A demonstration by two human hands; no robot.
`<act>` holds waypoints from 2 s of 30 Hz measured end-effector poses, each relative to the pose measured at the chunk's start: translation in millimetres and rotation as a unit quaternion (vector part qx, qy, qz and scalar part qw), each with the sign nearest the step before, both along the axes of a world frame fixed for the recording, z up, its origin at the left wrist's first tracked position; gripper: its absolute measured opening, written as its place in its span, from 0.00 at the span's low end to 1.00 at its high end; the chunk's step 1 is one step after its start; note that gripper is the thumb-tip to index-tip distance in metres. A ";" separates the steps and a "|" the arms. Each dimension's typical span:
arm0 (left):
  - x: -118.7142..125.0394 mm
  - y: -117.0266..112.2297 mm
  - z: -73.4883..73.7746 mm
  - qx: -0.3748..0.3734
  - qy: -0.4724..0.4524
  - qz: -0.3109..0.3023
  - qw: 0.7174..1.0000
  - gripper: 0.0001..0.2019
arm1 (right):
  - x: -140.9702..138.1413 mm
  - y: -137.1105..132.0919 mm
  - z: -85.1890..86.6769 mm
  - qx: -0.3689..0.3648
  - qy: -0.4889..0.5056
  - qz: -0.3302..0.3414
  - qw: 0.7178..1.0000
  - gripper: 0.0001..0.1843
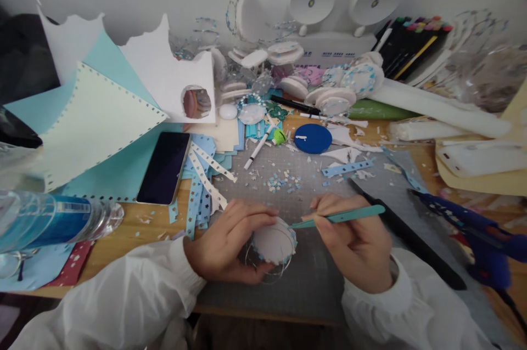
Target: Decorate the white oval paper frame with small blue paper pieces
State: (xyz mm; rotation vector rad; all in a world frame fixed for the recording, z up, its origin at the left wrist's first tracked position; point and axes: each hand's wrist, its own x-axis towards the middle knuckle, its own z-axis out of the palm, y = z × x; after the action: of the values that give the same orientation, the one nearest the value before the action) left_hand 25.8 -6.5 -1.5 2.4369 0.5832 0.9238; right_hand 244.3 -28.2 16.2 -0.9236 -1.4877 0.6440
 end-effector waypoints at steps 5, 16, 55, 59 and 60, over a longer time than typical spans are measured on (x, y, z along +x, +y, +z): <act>-0.3 0.1 -0.7 -0.005 -0.003 -0.001 1.000 0.34 | 0.5 -0.7 2.0 -0.009 0.002 -0.006 1.000 0.09; -0.2 0.0 1.9 0.000 -0.009 0.001 1.000 0.35 | 6.1 -1.3 -1.5 -0.034 0.043 0.012 0.998 0.06; -0.5 -0.4 0.2 0.029 0.005 0.002 1.000 0.31 | 4.2 -3.7 -1.8 -0.064 0.062 0.059 0.994 0.10; 0.8 0.0 3.1 0.033 0.003 0.006 0.999 0.31 | 4.0 -3.1 -2.0 -0.025 0.044 0.070 0.996 0.13; 1.0 0.0 3.6 0.034 0.004 0.009 0.999 0.31 | 4.3 -2.9 -2.1 -0.014 0.033 0.072 0.997 0.15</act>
State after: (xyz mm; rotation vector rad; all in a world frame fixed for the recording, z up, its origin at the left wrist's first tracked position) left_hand 26.7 -6.5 2.1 2.5008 0.5866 0.9576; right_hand 248.6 -31.1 14.1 -0.8138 -1.4982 0.7956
